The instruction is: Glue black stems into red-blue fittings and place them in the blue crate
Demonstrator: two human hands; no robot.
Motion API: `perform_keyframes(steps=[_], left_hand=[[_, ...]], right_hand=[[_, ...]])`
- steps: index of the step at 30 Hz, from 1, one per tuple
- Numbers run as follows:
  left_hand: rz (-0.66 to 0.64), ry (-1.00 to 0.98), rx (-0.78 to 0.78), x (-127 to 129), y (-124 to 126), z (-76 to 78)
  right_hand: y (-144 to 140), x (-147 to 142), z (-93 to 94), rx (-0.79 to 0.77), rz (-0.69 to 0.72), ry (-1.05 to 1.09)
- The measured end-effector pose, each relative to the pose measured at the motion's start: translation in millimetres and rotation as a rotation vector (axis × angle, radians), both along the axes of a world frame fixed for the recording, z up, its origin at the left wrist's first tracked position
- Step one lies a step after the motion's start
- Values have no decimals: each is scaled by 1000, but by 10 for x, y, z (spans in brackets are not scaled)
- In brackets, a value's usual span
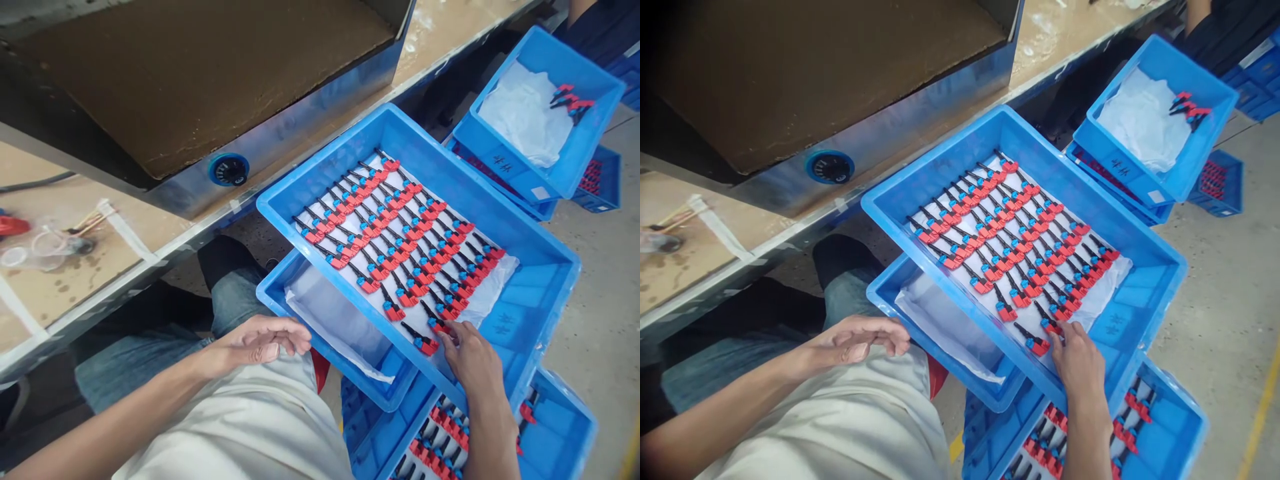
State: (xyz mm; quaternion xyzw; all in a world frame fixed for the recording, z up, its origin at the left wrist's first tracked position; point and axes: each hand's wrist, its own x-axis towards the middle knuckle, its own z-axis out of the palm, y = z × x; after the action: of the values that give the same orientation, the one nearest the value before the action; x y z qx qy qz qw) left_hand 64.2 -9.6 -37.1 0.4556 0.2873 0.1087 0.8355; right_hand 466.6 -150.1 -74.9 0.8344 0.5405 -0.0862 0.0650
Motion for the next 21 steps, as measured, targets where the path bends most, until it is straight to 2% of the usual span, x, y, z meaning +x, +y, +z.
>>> perform_keyframes(steps=[9, 12, 14, 16, 19, 20, 21], left_hand=[[2, -5, -29, -26, -34, -7], [13, 1, -32, -48, -31, -5], [19, 2, -31, -76, -32, -6], [23, -3, -26, -116, -33, -8], [23, -3, -11, -187, -28, -12], [23, -2, -7, -208, -25, -14], [24, -2, -4, -226, -23, -16]], right_hand=[[-22, 53, -76, 69, -1, 148], [25, 22, -8, 79, -44, 212], [75, -22, 104, 176, -91, 264], [112, -63, 259, 428, -218, 221], [88, -57, 480, 886, -625, 36], [57, -30, 528, 953, -748, -20], [20, 5, 559, 938, -806, -60]])
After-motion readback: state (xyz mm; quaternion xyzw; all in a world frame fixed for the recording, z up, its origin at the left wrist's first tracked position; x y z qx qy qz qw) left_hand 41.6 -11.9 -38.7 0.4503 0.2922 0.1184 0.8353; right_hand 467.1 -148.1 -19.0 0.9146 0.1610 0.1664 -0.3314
